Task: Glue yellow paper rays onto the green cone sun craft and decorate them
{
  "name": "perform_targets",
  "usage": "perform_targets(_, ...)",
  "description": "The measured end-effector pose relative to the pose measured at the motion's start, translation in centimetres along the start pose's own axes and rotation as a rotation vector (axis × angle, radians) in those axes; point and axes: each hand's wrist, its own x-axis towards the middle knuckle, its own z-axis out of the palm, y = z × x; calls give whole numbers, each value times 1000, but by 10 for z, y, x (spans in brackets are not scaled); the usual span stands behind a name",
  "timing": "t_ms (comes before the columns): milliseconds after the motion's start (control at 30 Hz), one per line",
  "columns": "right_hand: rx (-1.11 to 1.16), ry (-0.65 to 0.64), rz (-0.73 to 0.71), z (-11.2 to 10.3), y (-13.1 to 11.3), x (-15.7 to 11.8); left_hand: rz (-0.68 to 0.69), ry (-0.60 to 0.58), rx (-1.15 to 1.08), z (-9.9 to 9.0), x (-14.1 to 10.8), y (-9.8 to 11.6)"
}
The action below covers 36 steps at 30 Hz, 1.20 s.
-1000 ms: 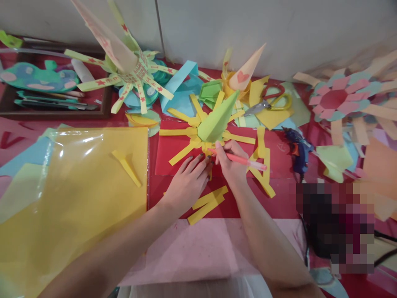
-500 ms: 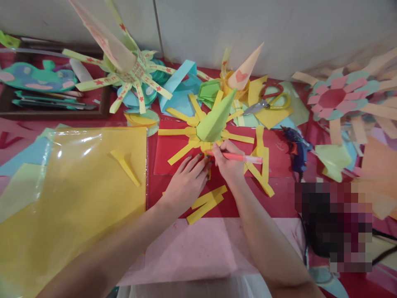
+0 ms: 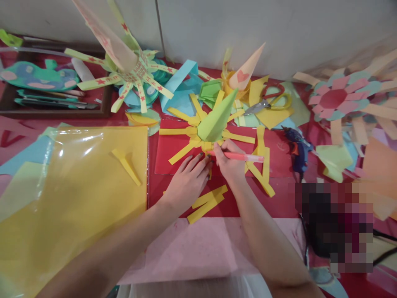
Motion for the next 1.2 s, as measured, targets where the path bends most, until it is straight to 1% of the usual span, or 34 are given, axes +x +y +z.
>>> perform_targets(100, 116, 32, 79, 0, 0, 0, 2, 6, -3, 0, 0, -1)
perform_targets(167, 249, 79, 151, -2, 0, 0, 1, 2, -9, 1, 0, -2)
perform_targets(233, 379, 116, 188, -3, 0, 0, -1, -11, -15, 1, -1, -2)
perform_targets(300, 464, 99, 187, -5, 0, -1, -5, -31, -13, 0, -1, -2)
perform_targets(367, 494, 24, 167, -7, -2, -1, -10, -63, 2, 0, -1, -1)
perform_targets(500, 411, -127, 128, -9, -4, -2, -22, -135, 31, 0, -2, 2)
perform_targets(600, 299, -189, 122, -8, -4, -3, -24, -150, 23, 1, -2, 2)
perform_targets(700, 263, -186, 128, -7, -3, -2, -19, -140, 34, 1, -2, 2)
perform_targets(900, 285, -182, 157, -7, -2, -1, -5, -115, 24, 1, -2, 2)
perform_targets(1100, 244, -138, 89, -7, 0, 0, -7, -92, -2, 1, -2, 0)
perform_targets(1200, 255, -146, 113, -7, 1, 0, -10, -87, -8, 1, -2, 0)
